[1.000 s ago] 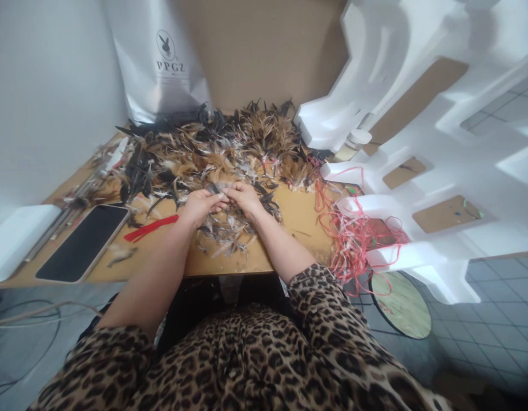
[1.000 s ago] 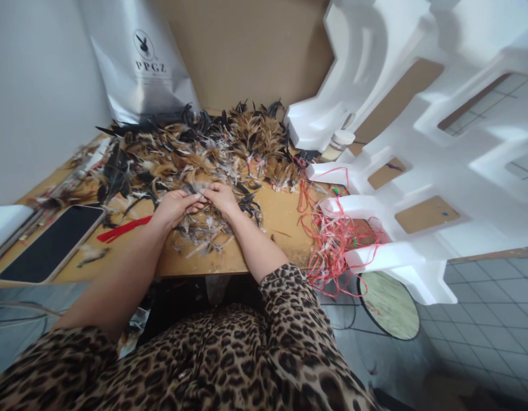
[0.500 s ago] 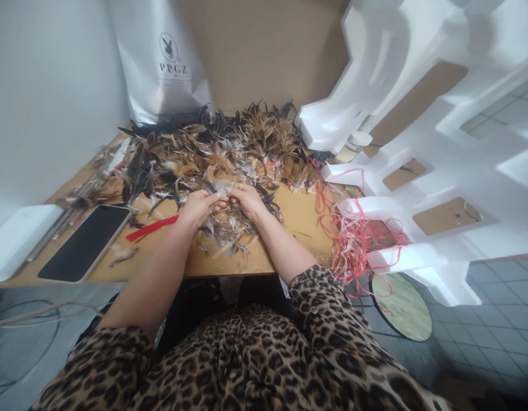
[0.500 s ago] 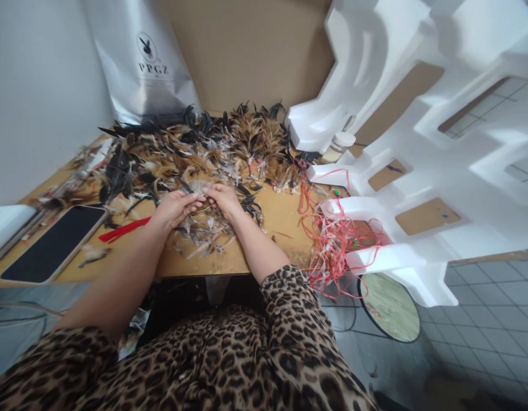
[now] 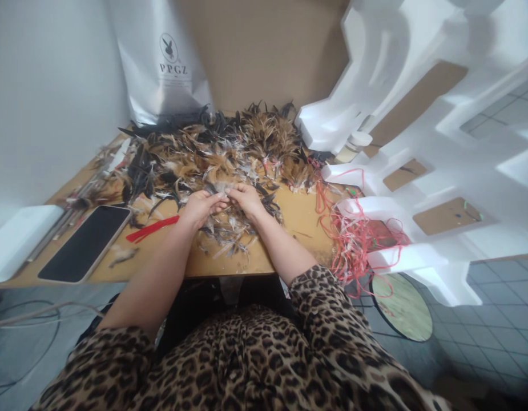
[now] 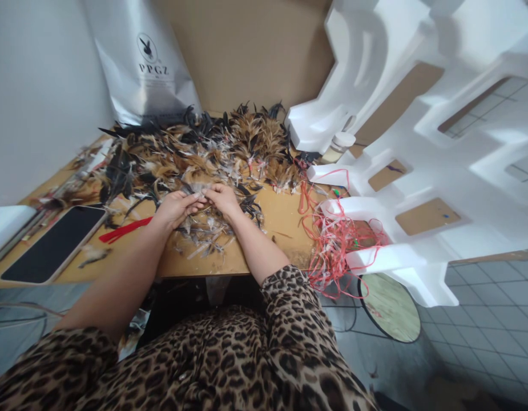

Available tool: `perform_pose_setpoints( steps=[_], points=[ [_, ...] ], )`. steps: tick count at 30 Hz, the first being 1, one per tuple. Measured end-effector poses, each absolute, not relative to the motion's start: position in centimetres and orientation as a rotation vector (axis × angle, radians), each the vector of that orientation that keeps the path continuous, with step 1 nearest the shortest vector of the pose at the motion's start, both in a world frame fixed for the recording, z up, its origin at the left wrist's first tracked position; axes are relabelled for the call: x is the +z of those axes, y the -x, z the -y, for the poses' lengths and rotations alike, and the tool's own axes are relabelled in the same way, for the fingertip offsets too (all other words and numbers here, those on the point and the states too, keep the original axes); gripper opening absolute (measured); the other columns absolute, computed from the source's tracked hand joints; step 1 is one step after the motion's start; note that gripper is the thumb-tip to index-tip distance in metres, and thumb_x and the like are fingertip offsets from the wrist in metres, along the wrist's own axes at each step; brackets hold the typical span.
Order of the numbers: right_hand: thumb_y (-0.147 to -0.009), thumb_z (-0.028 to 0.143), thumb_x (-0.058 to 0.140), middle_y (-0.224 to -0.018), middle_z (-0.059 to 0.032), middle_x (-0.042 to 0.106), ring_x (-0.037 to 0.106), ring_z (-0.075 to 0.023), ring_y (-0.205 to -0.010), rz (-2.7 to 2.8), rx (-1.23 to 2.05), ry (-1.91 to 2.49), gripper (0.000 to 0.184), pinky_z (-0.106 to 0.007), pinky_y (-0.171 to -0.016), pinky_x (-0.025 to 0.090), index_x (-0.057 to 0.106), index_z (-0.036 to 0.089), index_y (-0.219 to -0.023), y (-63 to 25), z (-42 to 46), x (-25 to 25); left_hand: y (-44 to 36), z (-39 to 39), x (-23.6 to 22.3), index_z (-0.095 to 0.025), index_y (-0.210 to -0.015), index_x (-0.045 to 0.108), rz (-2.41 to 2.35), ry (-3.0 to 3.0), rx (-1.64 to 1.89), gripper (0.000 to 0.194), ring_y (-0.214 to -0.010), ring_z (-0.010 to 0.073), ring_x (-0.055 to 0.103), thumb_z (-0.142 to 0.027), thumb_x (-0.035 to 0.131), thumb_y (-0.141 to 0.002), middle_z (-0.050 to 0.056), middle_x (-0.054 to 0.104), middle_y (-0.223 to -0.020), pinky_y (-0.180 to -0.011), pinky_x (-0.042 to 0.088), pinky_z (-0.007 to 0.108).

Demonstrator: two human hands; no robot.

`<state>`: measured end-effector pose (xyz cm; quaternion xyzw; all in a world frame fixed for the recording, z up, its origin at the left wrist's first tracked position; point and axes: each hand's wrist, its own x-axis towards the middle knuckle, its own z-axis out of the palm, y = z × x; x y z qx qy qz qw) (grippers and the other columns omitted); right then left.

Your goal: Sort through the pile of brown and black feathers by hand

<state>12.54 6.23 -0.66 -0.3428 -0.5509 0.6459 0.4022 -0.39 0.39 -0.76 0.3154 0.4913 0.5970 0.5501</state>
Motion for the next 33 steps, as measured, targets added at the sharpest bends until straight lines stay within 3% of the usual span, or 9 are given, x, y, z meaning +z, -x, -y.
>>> perform_pose_setpoints(
  steps=[7, 15, 23, 33],
  points=[
    [-0.061, 0.038, 0.069, -0.042, 0.0076, 0.045, 0.033, -0.0035, -0.038, 1.395, 1.598, 0.876, 0.028, -0.019, -0.043, 0.022, 0.051, 0.016, -0.060, -12.6, -6.2, -0.6, 0.3, -0.3, -0.5, -0.006, -0.072, 0.066, -1.157, -0.691, 1.442, 0.013, -0.054, 0.0088, 0.062, -0.016, 0.070, -0.067, 0.012, 0.071, -0.071, -0.048, 0.046, 0.014],
    [-0.061, 0.039, 0.067, -0.045, 0.0069, 0.047, 0.035, -0.0043, -0.042, 1.427, 1.548, 0.926, 0.028, -0.020, -0.045, 0.026, 0.052, 0.016, -0.061, -13.0, -6.4, -0.2, 0.4, -0.3, -0.7, -0.006, -0.072, 0.065, -1.269, -0.786, 1.410, 0.023, -0.054, 0.0098, 0.063, -0.024, 0.074, -0.064, 0.014, 0.071, -0.075, -0.049, 0.047, 0.017],
    [-0.066, 0.035, 0.063, -0.056, 0.0052, 0.053, 0.042, -0.0052, -0.052, 1.675, 1.282, 0.942, 0.022, -0.020, -0.054, 0.033, 0.059, 0.013, -0.065, -12.9, -7.0, -1.5, 0.4, -0.5, -1.2, -0.006, -0.072, 0.066, -1.277, -0.844, 1.342, 0.025, -0.055, 0.0104, 0.063, -0.028, 0.075, -0.063, 0.013, 0.071, -0.074, -0.049, 0.047, 0.017],
    [-0.057, 0.050, 0.072, -0.041, 0.0069, 0.047, 0.034, -0.0041, -0.038, 1.460, 1.620, 0.960, 0.038, -0.019, -0.041, 0.022, 0.054, 0.016, -0.061, -13.1, -6.4, -0.5, 0.5, -0.4, -1.2, -0.007, -0.071, 0.067, -1.279, -0.836, 1.332, 0.024, -0.053, 0.0088, 0.061, -0.027, 0.076, -0.061, 0.012, 0.070, -0.071, -0.050, 0.046, 0.017]
  ],
)
